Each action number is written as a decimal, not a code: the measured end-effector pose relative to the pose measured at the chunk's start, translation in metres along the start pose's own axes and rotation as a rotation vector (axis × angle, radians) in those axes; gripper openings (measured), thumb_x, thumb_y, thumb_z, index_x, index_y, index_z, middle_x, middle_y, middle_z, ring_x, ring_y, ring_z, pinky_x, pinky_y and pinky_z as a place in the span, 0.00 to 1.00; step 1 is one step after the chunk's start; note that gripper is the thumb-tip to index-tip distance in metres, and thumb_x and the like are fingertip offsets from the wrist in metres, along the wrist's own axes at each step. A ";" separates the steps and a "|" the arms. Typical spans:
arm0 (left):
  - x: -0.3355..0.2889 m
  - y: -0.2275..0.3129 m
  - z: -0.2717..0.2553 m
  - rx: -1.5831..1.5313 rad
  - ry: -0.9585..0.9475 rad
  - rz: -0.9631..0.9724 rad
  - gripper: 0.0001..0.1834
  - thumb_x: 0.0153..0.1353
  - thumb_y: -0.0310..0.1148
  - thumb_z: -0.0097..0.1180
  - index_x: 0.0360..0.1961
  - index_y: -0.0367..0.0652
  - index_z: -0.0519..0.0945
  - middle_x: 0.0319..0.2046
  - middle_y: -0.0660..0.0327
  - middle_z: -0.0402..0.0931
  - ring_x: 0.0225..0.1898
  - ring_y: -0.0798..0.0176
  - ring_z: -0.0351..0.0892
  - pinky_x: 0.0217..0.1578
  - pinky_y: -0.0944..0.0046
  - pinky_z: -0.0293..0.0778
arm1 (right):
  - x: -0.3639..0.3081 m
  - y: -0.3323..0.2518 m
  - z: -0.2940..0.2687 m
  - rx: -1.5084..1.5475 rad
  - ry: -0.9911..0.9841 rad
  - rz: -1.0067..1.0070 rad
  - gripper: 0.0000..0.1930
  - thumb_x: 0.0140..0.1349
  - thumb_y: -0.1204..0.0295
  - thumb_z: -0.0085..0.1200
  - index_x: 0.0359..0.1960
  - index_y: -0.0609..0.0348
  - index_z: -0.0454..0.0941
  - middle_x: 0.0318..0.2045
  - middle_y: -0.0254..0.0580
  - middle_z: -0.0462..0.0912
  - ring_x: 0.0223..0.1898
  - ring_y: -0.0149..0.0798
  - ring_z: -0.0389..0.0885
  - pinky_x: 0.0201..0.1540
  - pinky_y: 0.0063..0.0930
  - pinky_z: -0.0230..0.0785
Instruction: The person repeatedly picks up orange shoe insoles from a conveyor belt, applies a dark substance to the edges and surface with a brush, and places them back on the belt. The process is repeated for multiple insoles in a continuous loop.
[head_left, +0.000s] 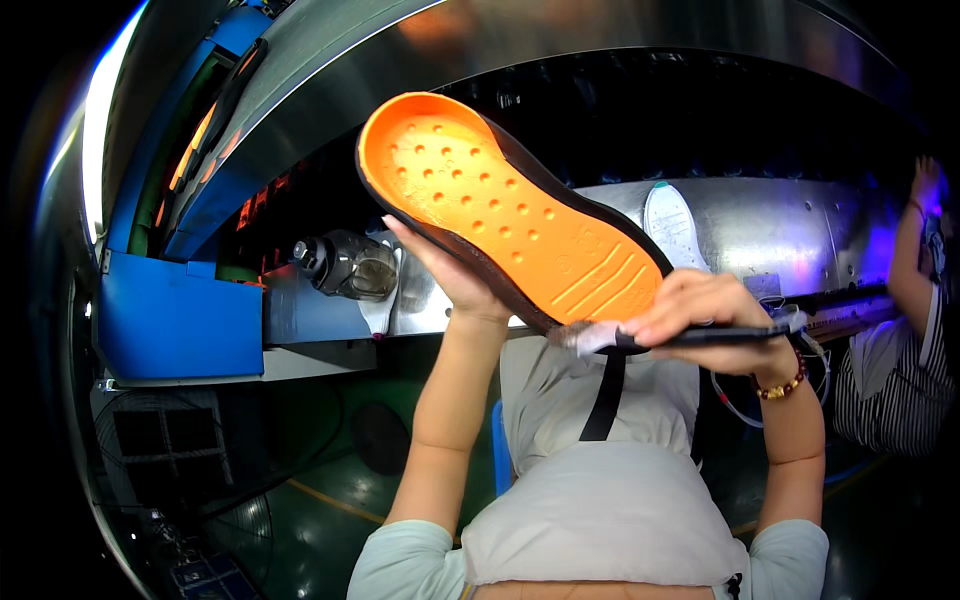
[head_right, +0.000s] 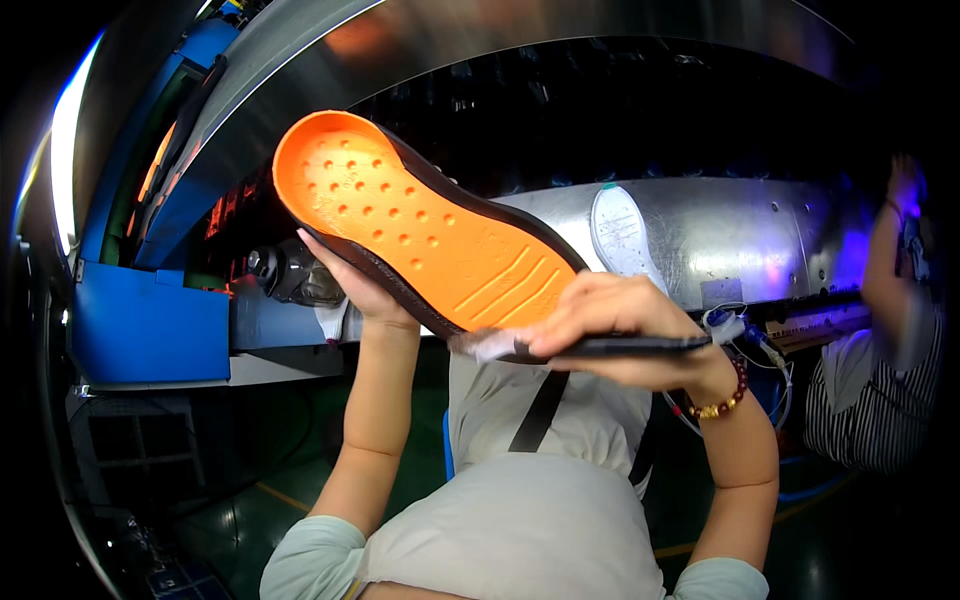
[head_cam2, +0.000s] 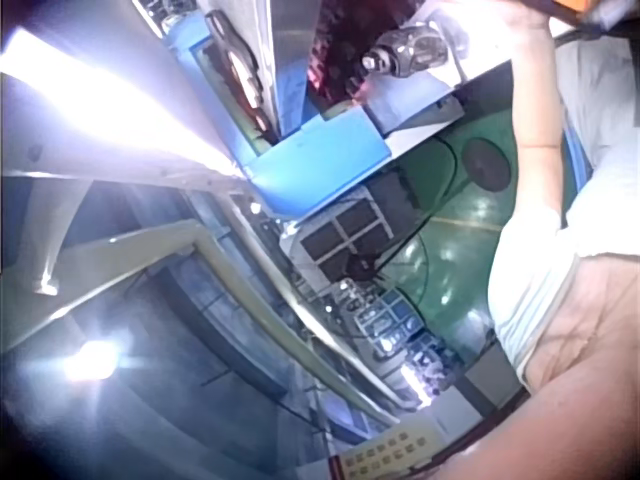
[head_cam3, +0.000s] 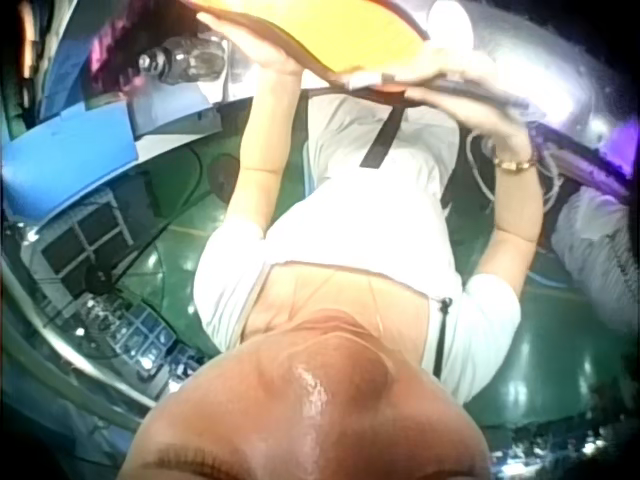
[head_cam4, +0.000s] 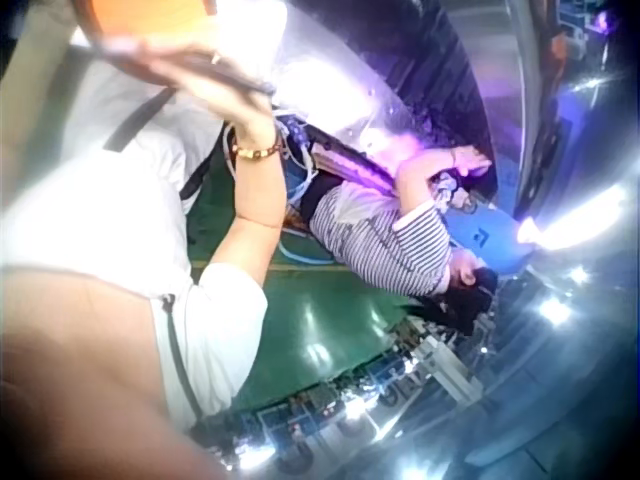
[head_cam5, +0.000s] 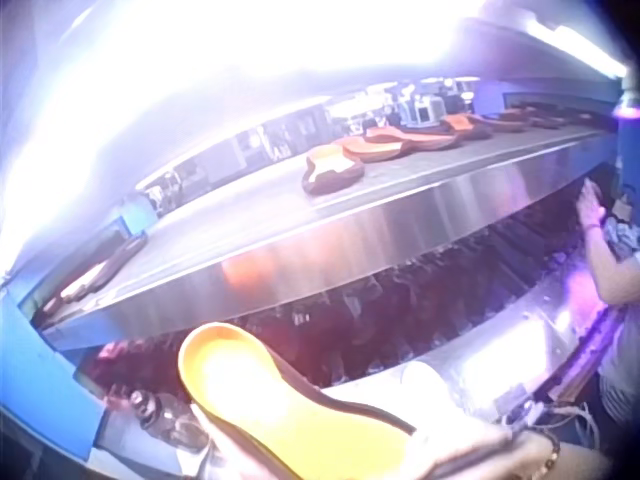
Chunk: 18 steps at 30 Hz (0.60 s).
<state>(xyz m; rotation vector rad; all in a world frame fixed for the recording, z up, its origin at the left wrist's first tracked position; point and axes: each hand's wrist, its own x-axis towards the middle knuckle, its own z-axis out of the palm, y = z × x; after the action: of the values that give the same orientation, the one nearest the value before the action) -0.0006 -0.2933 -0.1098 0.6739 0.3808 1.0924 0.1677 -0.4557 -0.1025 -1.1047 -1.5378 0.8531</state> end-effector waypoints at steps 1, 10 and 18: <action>0.001 0.004 -0.005 -0.045 -0.063 -0.013 0.40 0.55 0.67 0.23 0.59 0.49 0.56 0.56 0.60 0.60 0.54 0.59 0.63 0.54 0.59 0.61 | -0.003 -0.004 0.001 -0.006 -0.086 -0.030 0.09 0.43 0.77 0.62 0.29 0.56 0.81 0.28 0.37 0.82 0.32 0.31 0.75 0.38 0.23 0.67; 0.014 0.017 -0.014 -0.224 -0.335 -0.022 0.36 0.59 0.62 0.24 0.59 0.47 0.57 0.57 0.60 0.59 0.56 0.57 0.61 0.56 0.55 0.59 | -0.014 -0.003 -0.007 -0.180 -0.100 0.007 0.10 0.42 0.74 0.62 0.30 0.48 0.82 0.33 0.28 0.82 0.39 0.28 0.71 0.50 0.29 0.54; 0.018 0.032 0.023 -0.341 -0.409 -0.211 0.41 0.55 0.66 0.26 0.57 0.41 0.61 0.53 0.55 0.64 0.51 0.59 0.68 0.51 0.60 0.65 | -0.002 0.003 -0.004 0.609 0.200 0.056 0.10 0.42 0.87 0.54 0.30 0.68 0.76 0.34 0.56 0.78 0.38 0.43 0.78 0.45 0.31 0.69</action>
<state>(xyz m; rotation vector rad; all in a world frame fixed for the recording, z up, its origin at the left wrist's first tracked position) -0.0012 -0.2753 -0.0709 0.5220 -0.0862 0.7692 0.1721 -0.4567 -0.1053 -0.7552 -0.9840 1.1167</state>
